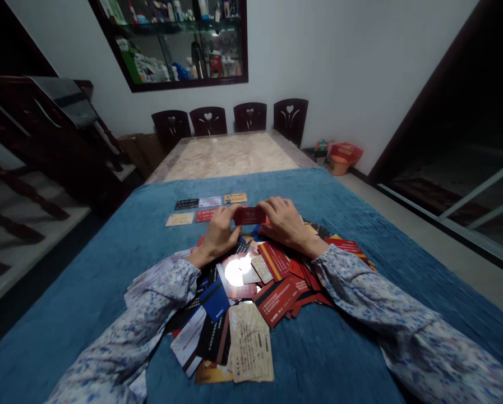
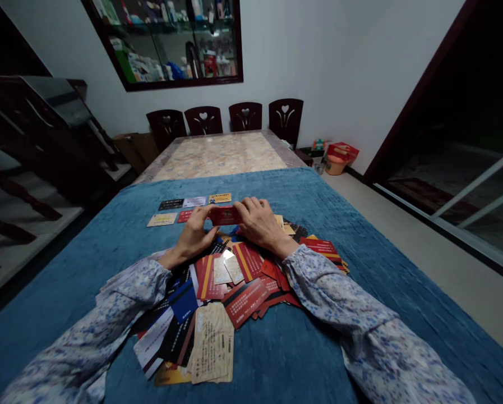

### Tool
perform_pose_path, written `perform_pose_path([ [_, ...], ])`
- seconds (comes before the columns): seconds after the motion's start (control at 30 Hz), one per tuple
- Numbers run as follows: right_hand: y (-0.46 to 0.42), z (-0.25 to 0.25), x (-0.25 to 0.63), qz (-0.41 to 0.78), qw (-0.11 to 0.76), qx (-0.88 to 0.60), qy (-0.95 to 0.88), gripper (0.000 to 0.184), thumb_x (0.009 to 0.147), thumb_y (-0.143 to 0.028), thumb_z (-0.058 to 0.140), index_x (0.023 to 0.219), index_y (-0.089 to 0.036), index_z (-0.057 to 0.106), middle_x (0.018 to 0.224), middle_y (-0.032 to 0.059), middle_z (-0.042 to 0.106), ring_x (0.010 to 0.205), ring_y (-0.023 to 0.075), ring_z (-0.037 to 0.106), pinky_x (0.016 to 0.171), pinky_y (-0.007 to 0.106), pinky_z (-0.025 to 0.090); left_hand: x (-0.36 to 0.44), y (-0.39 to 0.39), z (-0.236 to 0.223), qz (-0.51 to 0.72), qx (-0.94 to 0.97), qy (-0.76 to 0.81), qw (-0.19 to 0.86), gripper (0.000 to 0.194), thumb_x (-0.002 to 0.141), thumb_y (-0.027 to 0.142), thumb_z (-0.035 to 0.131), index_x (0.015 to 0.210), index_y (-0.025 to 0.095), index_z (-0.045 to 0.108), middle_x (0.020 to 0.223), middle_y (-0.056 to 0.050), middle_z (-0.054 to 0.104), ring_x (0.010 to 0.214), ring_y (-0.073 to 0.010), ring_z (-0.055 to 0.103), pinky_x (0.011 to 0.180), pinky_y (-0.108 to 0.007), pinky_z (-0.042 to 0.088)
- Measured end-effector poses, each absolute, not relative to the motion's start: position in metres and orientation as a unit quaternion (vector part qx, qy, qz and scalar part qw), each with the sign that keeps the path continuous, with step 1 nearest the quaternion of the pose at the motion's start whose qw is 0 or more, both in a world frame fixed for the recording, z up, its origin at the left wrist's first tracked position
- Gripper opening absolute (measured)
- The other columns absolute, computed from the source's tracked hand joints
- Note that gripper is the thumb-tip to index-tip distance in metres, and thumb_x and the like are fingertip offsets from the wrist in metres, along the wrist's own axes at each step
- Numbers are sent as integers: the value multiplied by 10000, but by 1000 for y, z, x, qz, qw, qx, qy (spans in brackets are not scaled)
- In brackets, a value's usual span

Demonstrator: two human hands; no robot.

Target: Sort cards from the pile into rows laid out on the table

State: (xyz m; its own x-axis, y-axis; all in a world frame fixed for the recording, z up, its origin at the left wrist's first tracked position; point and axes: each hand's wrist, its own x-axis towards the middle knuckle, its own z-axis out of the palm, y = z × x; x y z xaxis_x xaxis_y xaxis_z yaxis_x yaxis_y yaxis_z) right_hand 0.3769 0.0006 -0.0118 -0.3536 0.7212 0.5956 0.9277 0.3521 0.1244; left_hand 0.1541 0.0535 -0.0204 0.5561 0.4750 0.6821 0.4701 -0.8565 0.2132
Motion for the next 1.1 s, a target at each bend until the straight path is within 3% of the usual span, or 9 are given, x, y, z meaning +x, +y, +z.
perform_pose_path([
  [0.2, 3, -13, 379, -242, 240, -509, -791, 394, 880, -302, 683, 1232, -140, 610, 1218, 180, 634, 1068, 305, 495, 846, 386, 370, 152, 55, -19, 361, 893, 266, -23, 548, 829, 100, 595, 1366, 142, 498, 1180, -130, 667, 1060, -291, 575, 955, -465, 533],
  [0.33, 3, -12, 382, -232, 234, -501, -800, 479, 875, -352, 693, 1286, -126, 595, 1244, 194, 626, 1087, 318, 481, 850, 400, 372, 151, 57, -18, 343, 898, 275, -36, 565, 858, 138, 595, 1411, 129, 482, 1176, -142, 666, 1073, -304, 570, 963, -478, 521],
  [0.63, 3, -4, 382, -185, 189, -515, -815, 550, 874, -332, 685, 1374, -135, 570, 1287, 183, 619, 1105, 316, 469, 841, 393, 369, 147, 60, -10, 297, 903, 311, -16, 528, 858, 188, 645, 1376, 165, 549, 1242, -144, 624, 1159, -326, 539, 1008, -503, 489],
  [0.87, 14, 12, 382, -146, 135, -521, -830, 437, 911, -249, 632, 1337, -155, 603, 1291, 179, 614, 1103, 306, 470, 783, 371, 385, 145, 73, -6, 277, 906, 320, -3, 511, 839, 205, 675, 1339, 155, 584, 1309, -161, 591, 1237, -350, 504, 1042, -525, 468],
  [1.1, 36, 19, 377, -95, 99, -526, -840, 410, 913, -297, 685, 1293, -157, 622, 1303, 161, 600, 1096, 286, 494, 786, 353, 418, 142, 87, 2, 246, 905, 346, 5, 484, 833, 239, 697, 1305, 167, 623, 1295, -148, 642, 1229, -347, 500, 1048, -536, 433],
])
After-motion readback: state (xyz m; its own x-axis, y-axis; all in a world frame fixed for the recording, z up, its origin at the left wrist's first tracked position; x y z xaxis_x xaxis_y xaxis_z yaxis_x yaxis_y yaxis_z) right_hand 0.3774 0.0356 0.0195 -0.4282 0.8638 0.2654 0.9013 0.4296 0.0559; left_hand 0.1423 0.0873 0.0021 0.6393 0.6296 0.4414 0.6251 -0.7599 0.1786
